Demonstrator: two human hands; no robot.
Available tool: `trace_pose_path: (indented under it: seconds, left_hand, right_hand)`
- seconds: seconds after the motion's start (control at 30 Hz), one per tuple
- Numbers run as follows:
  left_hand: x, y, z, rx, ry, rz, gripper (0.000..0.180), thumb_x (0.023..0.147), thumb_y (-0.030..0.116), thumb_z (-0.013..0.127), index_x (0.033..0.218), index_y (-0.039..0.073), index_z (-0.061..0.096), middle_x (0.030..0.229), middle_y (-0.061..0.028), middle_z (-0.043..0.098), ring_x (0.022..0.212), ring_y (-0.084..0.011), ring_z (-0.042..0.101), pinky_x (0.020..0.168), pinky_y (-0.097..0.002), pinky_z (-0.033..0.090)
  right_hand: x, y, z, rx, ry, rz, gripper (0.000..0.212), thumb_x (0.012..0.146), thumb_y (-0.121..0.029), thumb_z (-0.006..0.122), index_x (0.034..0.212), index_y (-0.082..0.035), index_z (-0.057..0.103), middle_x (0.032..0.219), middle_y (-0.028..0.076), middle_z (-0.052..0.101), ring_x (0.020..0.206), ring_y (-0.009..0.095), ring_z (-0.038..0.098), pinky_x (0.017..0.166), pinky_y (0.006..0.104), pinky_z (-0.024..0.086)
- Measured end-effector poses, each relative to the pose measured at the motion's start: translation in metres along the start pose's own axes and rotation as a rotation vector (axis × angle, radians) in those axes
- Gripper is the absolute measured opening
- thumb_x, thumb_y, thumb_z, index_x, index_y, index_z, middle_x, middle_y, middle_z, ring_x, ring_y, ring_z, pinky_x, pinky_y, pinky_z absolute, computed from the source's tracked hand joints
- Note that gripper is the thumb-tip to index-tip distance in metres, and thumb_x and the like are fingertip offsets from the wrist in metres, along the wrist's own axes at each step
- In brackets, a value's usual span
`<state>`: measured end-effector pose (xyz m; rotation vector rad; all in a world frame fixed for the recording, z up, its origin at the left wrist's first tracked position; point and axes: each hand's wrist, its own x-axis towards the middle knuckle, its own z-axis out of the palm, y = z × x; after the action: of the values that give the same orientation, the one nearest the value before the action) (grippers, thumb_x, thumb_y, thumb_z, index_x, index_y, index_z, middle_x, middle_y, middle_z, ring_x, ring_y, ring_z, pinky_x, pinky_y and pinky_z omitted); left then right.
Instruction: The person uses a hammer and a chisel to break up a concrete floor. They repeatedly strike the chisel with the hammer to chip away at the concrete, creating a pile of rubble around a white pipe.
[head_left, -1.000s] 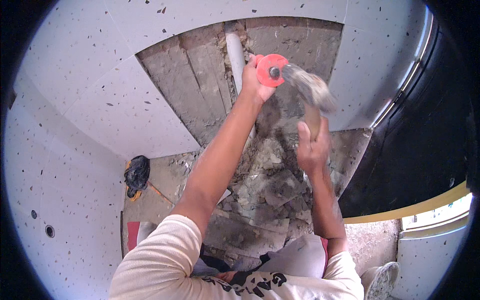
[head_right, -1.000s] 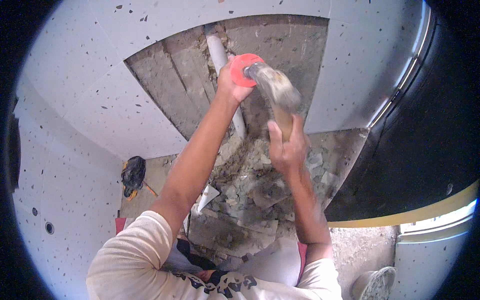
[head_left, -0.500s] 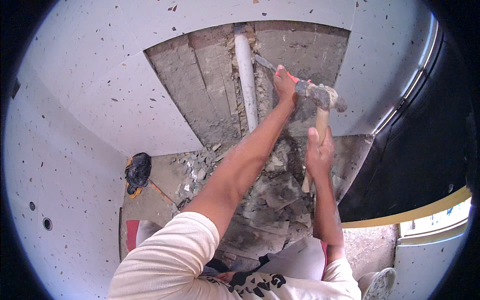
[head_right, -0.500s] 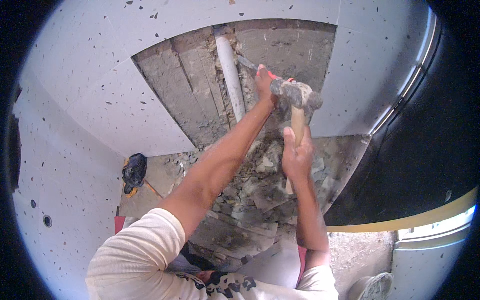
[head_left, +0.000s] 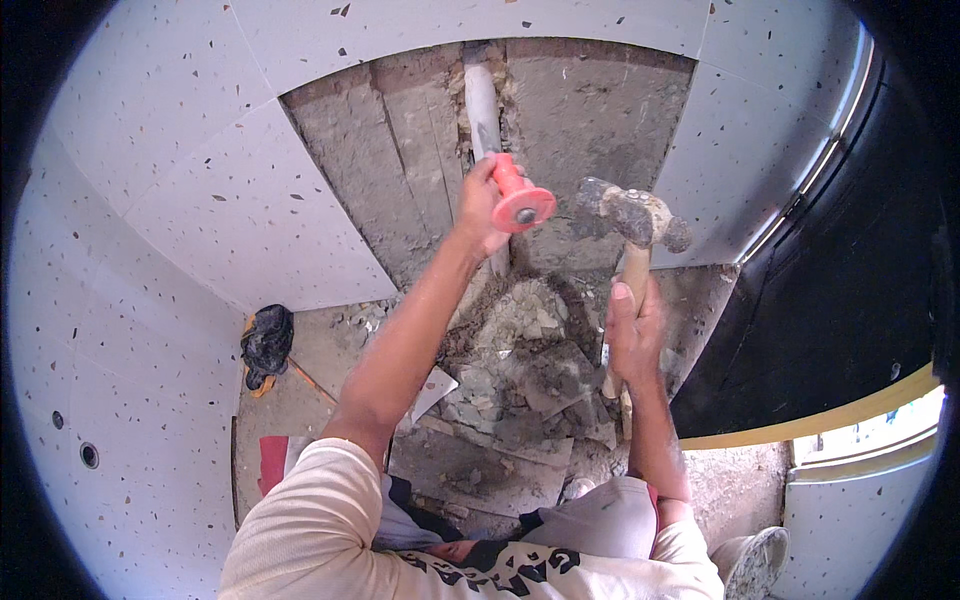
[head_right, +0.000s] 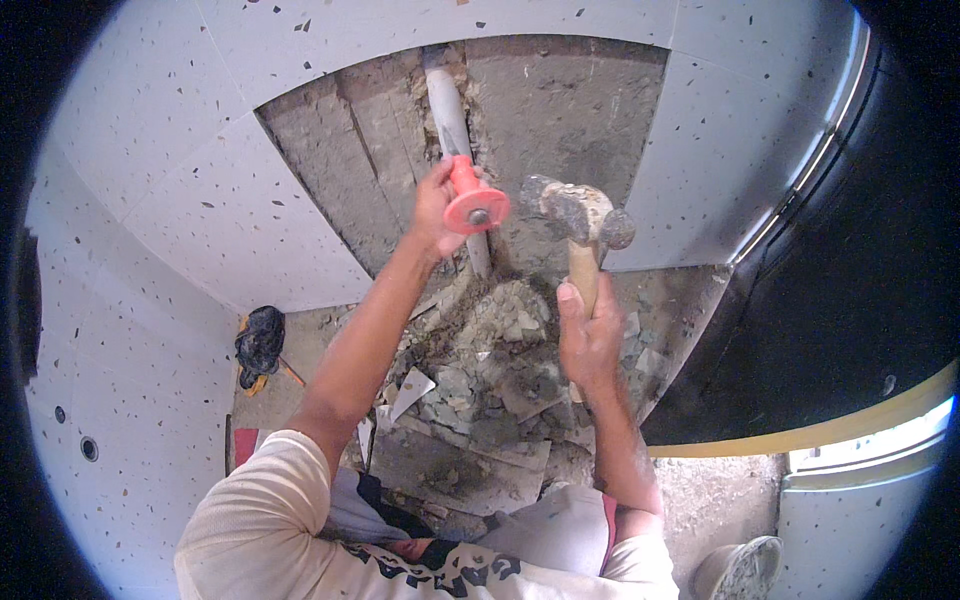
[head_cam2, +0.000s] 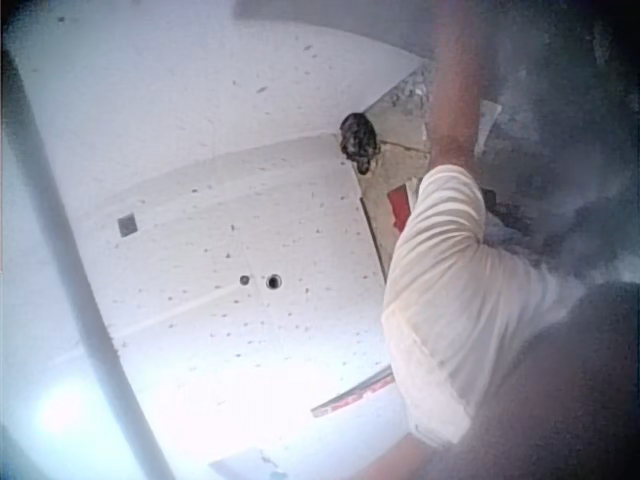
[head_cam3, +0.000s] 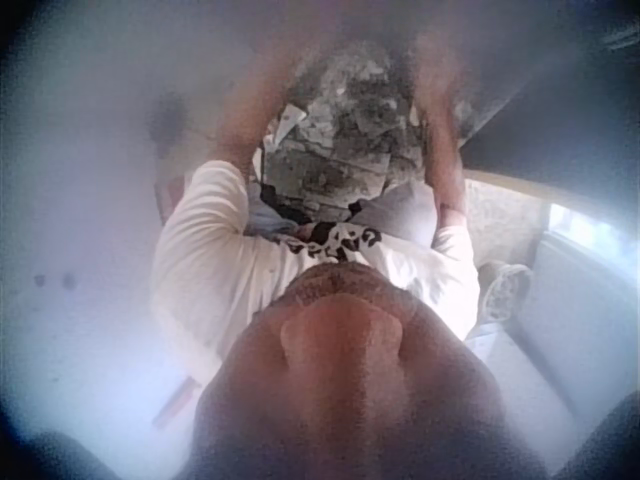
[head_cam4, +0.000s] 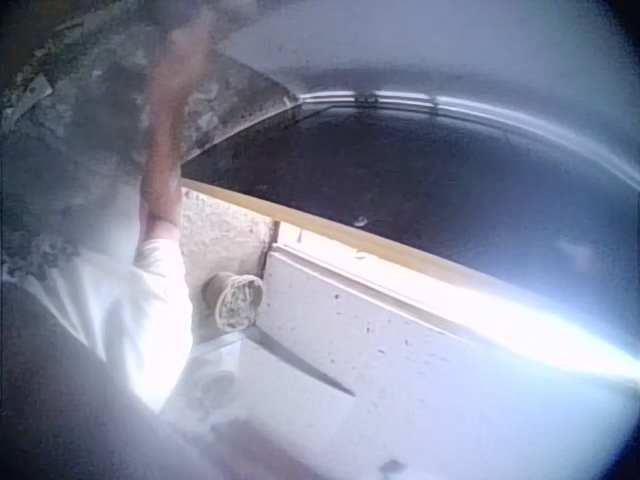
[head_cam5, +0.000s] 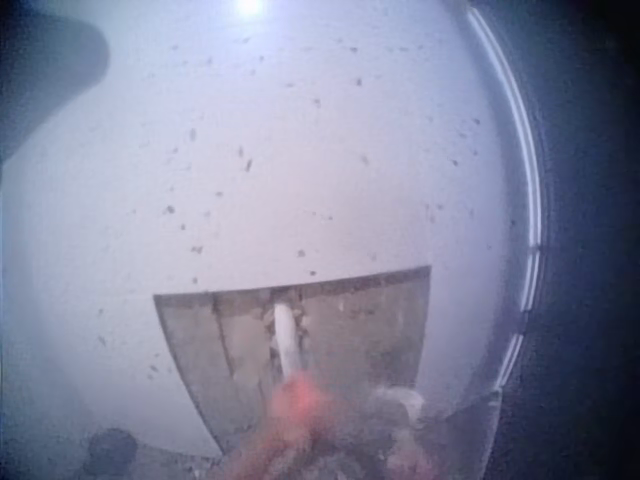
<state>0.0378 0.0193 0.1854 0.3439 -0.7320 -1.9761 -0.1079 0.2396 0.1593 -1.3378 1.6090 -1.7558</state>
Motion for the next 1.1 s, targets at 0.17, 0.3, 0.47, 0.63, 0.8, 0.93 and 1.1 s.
trace_pose_path:
  seconds: [0.17, 0.3, 0.47, 0.63, 0.8, 0.93, 1.1]
  left_hand:
    - [-0.004, 0.031, -0.013, 0.010, -0.032, -0.021, 0.029, 0.097, 0.034, 0.047, 0.101, 0.006, 0.053, 0.089, -0.0105, 0.062, 0.079, -0.0244, 0.063, 0.074, -0.0418, 0.053]
    - [-0.004, 0.043, -0.031, -0.103, -0.165, -0.035, 0.025, 0.094, 0.031, 0.054, 0.101, 0.007, 0.056, 0.092, -0.0107, 0.063, 0.080, -0.0242, 0.064, 0.074, -0.0400, 0.054]
    - [0.003, 0.047, -0.023, -0.186, -0.180, -0.030, 0.027, 0.094, 0.031, 0.055, 0.099, 0.004, 0.057, 0.091, -0.0112, 0.064, 0.081, -0.0241, 0.064, 0.073, -0.0390, 0.055]
    - [-0.006, 0.063, -0.026, -0.213, -0.125, -0.061, 0.027, 0.093, 0.035, 0.055, 0.095, 0.008, 0.058, 0.089, -0.0097, 0.063, 0.082, -0.0275, 0.063, 0.078, -0.0460, 0.053]
    - [0.013, 0.062, -0.037, -0.098, -0.137, -0.091, 0.028, 0.093, 0.035, 0.055, 0.096, 0.008, 0.058, 0.089, -0.0118, 0.063, 0.081, -0.0300, 0.063, 0.073, -0.0490, 0.054]
    - [0.002, 0.060, -0.029, -0.118, -0.155, -0.074, 0.028, 0.094, 0.035, 0.055, 0.097, 0.007, 0.058, 0.087, -0.0112, 0.063, 0.079, -0.0302, 0.063, 0.072, -0.0483, 0.054]
    - [0.021, 0.064, -0.042, -0.239, -0.166, -0.079, 0.026, 0.094, 0.033, 0.054, 0.095, 0.008, 0.060, 0.086, -0.0100, 0.064, 0.075, -0.0293, 0.063, 0.073, -0.0477, 0.053]
  right_hand:
    - [-0.007, -0.011, 0.011, -0.065, -0.077, -0.156, 0.039, 0.095, -0.040, 0.052, 0.101, -0.002, 0.053, 0.065, -0.003, 0.048, 0.052, 0.006, 0.044, 0.047, 0.0234, 0.037]
    - [-0.012, -0.036, 0.016, -0.204, -0.109, -0.305, 0.046, 0.092, -0.040, 0.054, 0.112, 0.002, 0.051, 0.080, 0.011, 0.058, 0.069, 0.022, 0.057, 0.062, 0.0342, 0.045]
    - [-0.023, -0.029, 0.009, -0.256, -0.201, -0.336, 0.045, 0.083, -0.038, 0.063, 0.109, -0.002, 0.056, 0.086, 0.016, 0.063, 0.080, 0.035, 0.064, 0.068, 0.0399, 0.049]
    - [-0.006, -0.004, 0.047, -0.206, -0.437, -0.288, 0.032, 0.078, -0.029, 0.067, 0.098, -0.006, 0.060, 0.083, 0.017, 0.062, 0.076, 0.039, 0.063, 0.060, 0.0425, 0.050]
    - [0.020, -0.018, 0.086, -0.426, -0.141, -0.493, 0.034, 0.079, -0.023, 0.069, 0.102, -0.003, 0.054, 0.079, 0.017, 0.061, 0.068, 0.038, 0.063, 0.057, 0.0425, 0.051]
    - [0.005, -0.031, 0.075, -0.249, -0.046, -0.651, 0.039, 0.076, -0.026, 0.072, 0.100, -0.003, 0.052, 0.078, 0.016, 0.059, 0.066, 0.038, 0.063, 0.057, 0.0442, 0.050]
    - [0.010, -0.019, 0.072, -0.440, -0.262, -0.683, 0.041, 0.075, -0.027, 0.073, 0.101, -0.003, 0.052, 0.077, 0.015, 0.059, 0.065, 0.038, 0.063, 0.056, 0.0448, 0.050]
